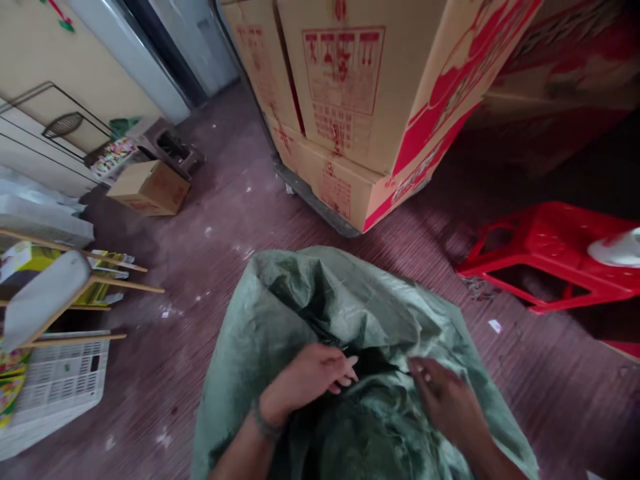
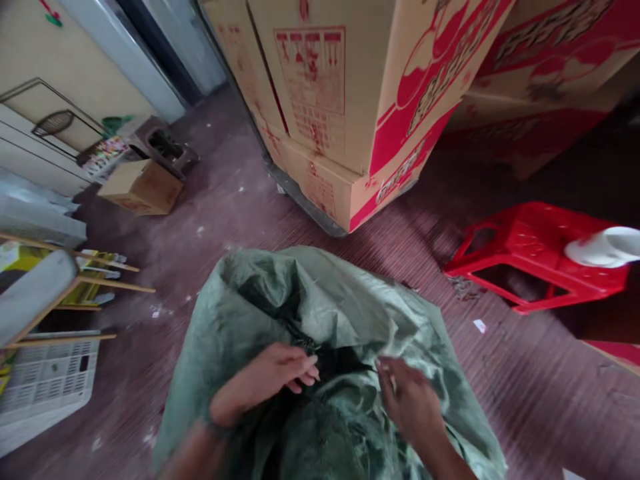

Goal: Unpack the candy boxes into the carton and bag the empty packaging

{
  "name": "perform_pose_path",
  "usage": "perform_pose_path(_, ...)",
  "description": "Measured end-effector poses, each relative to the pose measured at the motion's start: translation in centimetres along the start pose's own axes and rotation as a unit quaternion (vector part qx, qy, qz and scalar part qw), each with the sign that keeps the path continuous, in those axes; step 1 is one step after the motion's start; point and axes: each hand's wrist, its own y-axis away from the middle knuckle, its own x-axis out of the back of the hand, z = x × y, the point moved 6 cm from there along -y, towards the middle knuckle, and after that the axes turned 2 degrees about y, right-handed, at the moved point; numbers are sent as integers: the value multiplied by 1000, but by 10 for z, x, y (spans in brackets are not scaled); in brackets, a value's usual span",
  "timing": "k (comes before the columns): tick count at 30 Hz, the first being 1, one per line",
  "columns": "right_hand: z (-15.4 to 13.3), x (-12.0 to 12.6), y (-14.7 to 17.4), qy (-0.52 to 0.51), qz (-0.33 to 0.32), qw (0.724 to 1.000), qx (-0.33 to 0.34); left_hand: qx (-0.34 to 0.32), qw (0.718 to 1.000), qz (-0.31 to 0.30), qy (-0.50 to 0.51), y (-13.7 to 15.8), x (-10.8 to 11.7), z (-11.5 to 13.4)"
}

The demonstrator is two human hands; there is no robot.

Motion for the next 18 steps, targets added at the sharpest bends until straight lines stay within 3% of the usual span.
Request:
perform_pose_path(1, -20, 20, -26, 18, 57, 998, 21, -50, 995, 89, -12, 9, 26, 22)
perform_pose_path(2, -41, 28, -52, 41, 82, 994, 52, -106, 972, 207, -33, 17, 57, 40)
perform_pose_path(3, -57, 27, -75, 72, 83, 991, 73, -186, 907, 363, -105, 28, 90, 57)
perform_pose_path(4, -67, 16, -95, 103, 60, 989, 82, -196, 847, 458, -187, 31, 114, 60)
perform_pose_path(5, -70, -3, -110, 129, 21, 988, 84, -163, 807, 506, -257, 22, 134, 51)
perform_pose_path(6, -67, -25, -119, 149, -17, 986, 78, -108, 803, 498, -309, 3, 147, 30)
perform_pose_path(8, -48, -74, -122, 169, -71, 981, 64, 1, 856, 376, -354, -49, 149, -34)
perform_pose_path(10, -21, -112, -111, 175, -78, 980, 54, 56, 871, 320, -370, -87, 125, -98)
perform_pose_path(12, 2, -138, -100, 172, -70, 981, 48, 41, 861, 317, -396, -112, 87, -140)
perform_pose_path(15, 19, -157, -98, 163, -67, 983, 53, 22, 863, 321, -389, -138, 37, -170)
perform_pose_path(18, 21, -163, -108, 161, -59, 983, 68, 5, 887, 306, -346, -157, 19, -177)
